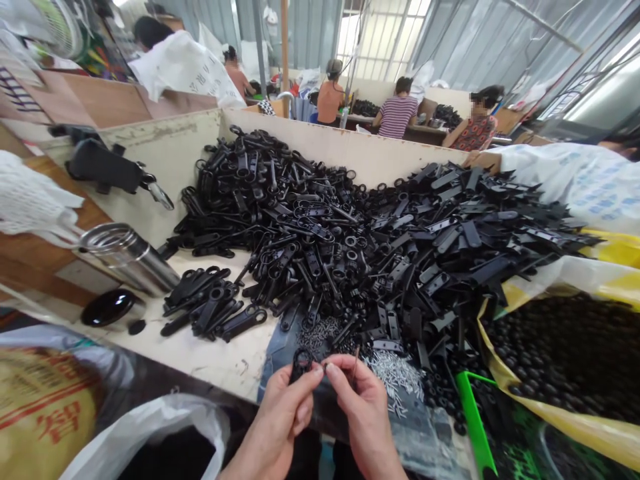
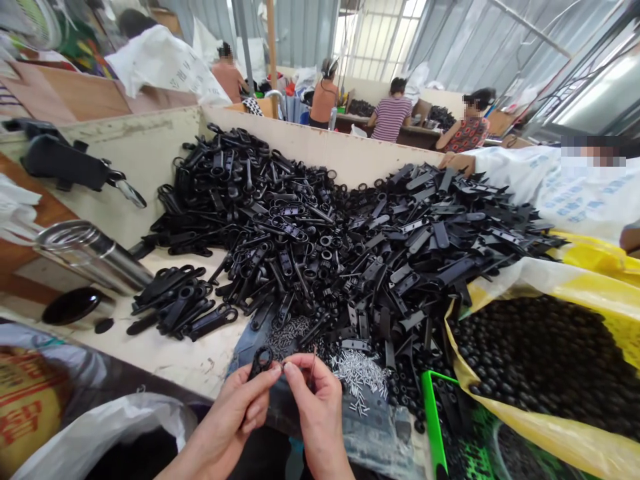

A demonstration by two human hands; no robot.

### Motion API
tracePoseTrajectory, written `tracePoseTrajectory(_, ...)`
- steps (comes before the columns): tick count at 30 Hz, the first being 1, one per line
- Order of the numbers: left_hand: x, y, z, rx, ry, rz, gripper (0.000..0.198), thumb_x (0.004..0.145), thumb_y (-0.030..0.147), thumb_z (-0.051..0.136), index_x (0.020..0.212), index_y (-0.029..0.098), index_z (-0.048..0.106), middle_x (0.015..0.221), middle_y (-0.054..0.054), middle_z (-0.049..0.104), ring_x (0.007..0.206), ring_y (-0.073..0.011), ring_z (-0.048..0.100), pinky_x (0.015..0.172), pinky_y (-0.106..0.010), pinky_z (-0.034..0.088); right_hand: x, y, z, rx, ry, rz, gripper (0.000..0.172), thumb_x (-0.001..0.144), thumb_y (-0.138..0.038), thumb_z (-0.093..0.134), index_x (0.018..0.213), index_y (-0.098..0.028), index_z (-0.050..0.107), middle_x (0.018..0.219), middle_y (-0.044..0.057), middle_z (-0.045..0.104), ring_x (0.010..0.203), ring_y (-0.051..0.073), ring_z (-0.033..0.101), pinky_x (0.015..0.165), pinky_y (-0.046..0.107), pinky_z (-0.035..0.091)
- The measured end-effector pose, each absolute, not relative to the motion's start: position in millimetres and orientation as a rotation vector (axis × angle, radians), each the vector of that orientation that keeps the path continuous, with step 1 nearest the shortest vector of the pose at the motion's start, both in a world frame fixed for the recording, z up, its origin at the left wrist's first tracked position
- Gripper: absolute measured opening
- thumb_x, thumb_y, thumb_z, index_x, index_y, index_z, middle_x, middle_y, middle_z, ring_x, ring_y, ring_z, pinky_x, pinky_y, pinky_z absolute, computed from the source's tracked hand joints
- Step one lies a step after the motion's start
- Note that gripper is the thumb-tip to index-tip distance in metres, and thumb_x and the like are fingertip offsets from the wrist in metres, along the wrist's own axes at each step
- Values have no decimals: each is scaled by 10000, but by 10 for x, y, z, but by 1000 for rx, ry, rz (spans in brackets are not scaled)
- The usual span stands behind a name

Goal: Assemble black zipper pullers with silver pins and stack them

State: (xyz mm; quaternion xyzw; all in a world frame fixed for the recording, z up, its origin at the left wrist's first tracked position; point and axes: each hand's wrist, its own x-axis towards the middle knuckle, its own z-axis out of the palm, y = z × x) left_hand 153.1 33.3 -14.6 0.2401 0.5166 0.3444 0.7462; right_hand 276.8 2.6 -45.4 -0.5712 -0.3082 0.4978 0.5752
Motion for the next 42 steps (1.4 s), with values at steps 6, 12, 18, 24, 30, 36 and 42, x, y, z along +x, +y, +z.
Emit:
tracePoseTrajectory(6,1521,278,-125,596,1113,776,457,686,549,854,798,153,656,419,135,331,406,-26,173,395,-173,98,2818,-31,-434,-1313,-794,1181,289,858,-494,781,867,-207,759,839,47,765,785,221,693,747,309,538)
tracePoseTrajectory(12,1523,259,-107,627,1118,764,481,681,579,846,802,158,648,425,138,326,403,-27,182,400,-179,89,2880,-30,-404,-1311,-949,1102,240,893,-460,753,850,-224,768,829,30,740,770,194,667,724,268,524)
tracePoseTrajectory(18,1521,261,-72,542,1092,741,406,675,500,849,778,160,652,397,145,316,395,-23,143,404,-190,85,2951,-29,-298,-1271,-1190,915,145,925,-351,727,850,-246,793,822,21,726,739,162,670,652,211,513)
tracePoseTrajectory(24,1548,228,-44,394,1029,678,408,612,480,864,721,190,600,348,143,342,356,-21,161,417,-205,108,3012,-88,-280,-1244,-1382,693,134,897,-182,735,978,-272,790,862,5,744,636,124,644,552,179,495)
tracePoseTrajectory(30,1577,189,19,404,1020,646,396,650,489,835,696,197,572,376,118,397,371,-30,207,445,-218,142,3052,-133,-285,-1257,-1417,623,157,891,-135,713,981,-257,755,857,-3,719,609,112,614,549,178,492)
tracePoseTrajectory(36,1476,183,30,396,943,527,365,671,236,633,1025,147,643,577,35,609,455,-76,399,513,-241,254,3110,-150,-314,-1367,-1281,683,30,893,-204,695,901,-227,712,784,-24,643,521,98,510,475,187,432)
tracePoseTrajectory(42,1424,116,-89,523,933,511,529,703,197,627,1226,168,554,661,21,632,558,-115,477,563,-253,285,3084,-155,-280,-1316,-1500,735,72,903,-178,664,942,-223,704,832,1,668,633,133,593,557,217,456)
